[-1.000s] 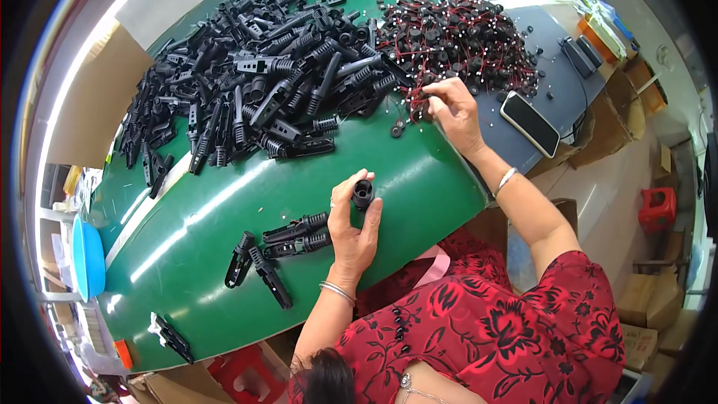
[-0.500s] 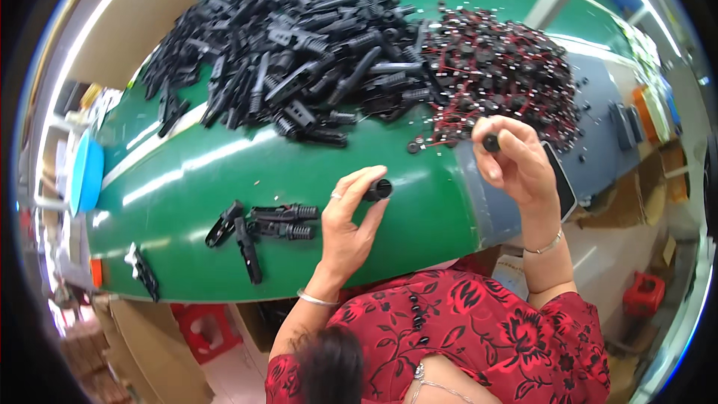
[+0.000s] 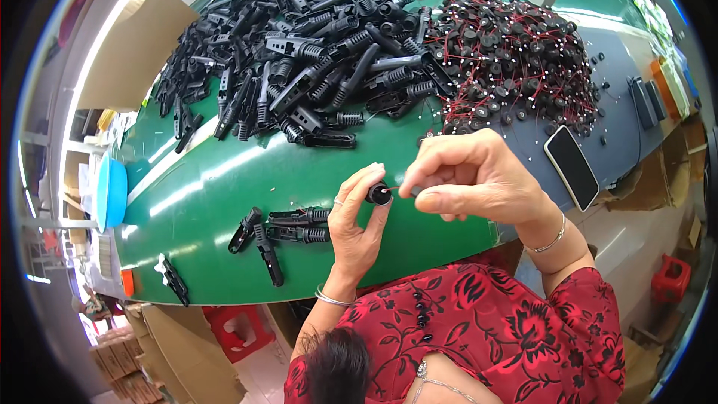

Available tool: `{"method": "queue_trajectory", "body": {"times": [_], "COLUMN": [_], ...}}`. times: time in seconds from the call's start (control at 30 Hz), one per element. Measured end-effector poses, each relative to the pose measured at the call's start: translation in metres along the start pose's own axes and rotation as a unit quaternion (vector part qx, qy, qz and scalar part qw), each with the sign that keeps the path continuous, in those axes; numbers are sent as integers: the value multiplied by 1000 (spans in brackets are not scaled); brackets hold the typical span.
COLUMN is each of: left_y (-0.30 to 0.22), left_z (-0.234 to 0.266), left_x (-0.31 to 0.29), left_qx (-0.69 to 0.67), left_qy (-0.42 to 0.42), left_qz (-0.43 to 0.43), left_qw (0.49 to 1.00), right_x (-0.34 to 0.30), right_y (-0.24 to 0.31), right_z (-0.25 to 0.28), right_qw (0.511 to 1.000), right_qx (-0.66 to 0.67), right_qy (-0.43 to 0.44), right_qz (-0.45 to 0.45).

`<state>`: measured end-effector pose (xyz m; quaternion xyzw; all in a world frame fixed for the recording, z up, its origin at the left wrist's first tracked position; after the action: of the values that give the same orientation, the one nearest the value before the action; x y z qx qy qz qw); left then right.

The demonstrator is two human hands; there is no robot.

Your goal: Assemble small black plastic components by hand on an industrial workbench.

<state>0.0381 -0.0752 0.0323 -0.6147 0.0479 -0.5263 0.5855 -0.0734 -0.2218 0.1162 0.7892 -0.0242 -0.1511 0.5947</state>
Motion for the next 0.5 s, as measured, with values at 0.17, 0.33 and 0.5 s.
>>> {"method": "queue_trajectory", "body": {"times": [0.17, 0.33, 0.5], "left_y": [0, 3, 1], "left_z": [3, 6, 7], "left_x": [-2, -4, -6], "left_qx": [-1, -5, -9], "left_qy": [2, 5, 2], "left_qz": [-8, -1, 4], "left_qw": [1000, 1000, 1000], "right_x": [10, 17, 22], "right_y": [-10, -19, -26], "right_z": [-12, -16, -17], "right_qw": [998, 998, 998], "right_qx": [37, 18, 17], "right_qy": [56, 60, 66], "right_qz": [16, 19, 10]}}
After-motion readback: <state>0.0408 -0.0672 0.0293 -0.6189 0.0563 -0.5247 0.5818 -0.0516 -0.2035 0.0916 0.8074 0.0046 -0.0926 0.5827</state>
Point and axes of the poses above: each hand's wrist, its own x-axis towards the middle knuckle, its own z-axis out of the back of the hand, y = z × x, the point moved 8 cm from there along x, towards the middle knuckle, and after that the axes turned 11 degrees about -z, right-handed, at the moved point
